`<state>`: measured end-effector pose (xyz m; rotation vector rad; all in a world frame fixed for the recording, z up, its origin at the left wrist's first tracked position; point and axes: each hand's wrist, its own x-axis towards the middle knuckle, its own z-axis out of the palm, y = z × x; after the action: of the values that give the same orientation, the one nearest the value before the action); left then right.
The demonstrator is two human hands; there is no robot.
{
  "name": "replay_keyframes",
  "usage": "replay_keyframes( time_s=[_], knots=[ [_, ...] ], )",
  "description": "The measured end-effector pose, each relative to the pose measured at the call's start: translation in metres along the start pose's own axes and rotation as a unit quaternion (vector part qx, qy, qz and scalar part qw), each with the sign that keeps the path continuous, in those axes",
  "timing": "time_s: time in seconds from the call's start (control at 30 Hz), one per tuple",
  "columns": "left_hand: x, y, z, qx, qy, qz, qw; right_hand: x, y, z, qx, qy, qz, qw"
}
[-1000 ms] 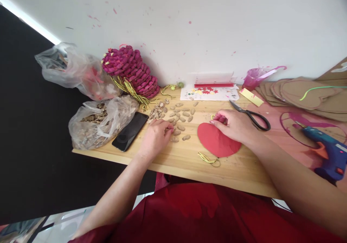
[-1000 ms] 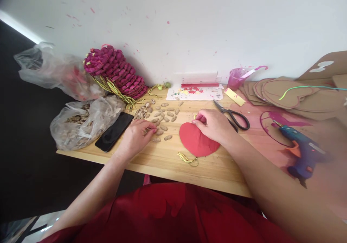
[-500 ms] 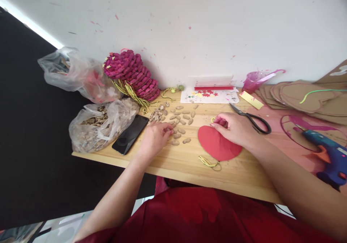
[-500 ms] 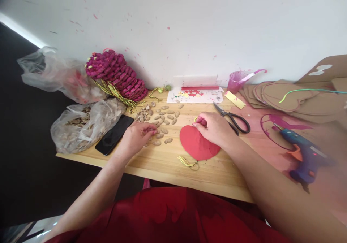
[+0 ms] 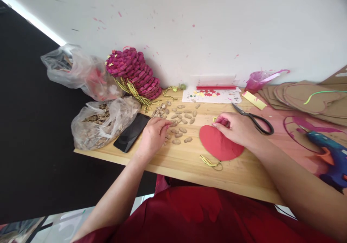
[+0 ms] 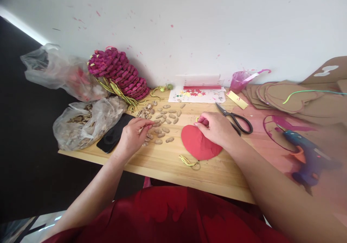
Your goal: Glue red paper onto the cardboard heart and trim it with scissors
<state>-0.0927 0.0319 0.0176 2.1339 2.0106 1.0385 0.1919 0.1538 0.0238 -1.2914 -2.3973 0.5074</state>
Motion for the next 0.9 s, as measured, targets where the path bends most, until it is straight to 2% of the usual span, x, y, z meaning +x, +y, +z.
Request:
replay_keyframes(
  time_s=[0.2,0.33,0.47,0.73,0.83,0.9],
  knots=[
    [0.001,-0.005,0.002,-0.008,-0.024,0.001,1.000,0.000,0.001,0.000,0.003,0.000,-0.005,1.000],
    [0.001,-0.004,-0.011,-0.038,-0.015,-0.018,0.999,0.000,0.001,0.000,-0.002,-0.003,-0.004,1.000],
    [-0.003,-0.006,-0.023,-0.056,-0.058,-0.052,0.995,0.001,0.001,0.000,-0.001,-0.003,0.000,1.000],
    [-0.011,-0.001,-0.017,-0.078,-0.098,-0.065,0.990,0.001,0.001,-0.001,0.009,0.006,-0.020,1.000],
    [-0.008,-0.001,-0.020,-0.072,-0.086,-0.067,0.991,0.001,0.000,-0.002,0.013,0.008,-0.027,1.000],
    [-0.002,-0.004,-0.024,-0.051,-0.057,-0.070,0.995,0.001,-0.001,-0.002,0.013,0.006,-0.026,1.000]
  ],
)
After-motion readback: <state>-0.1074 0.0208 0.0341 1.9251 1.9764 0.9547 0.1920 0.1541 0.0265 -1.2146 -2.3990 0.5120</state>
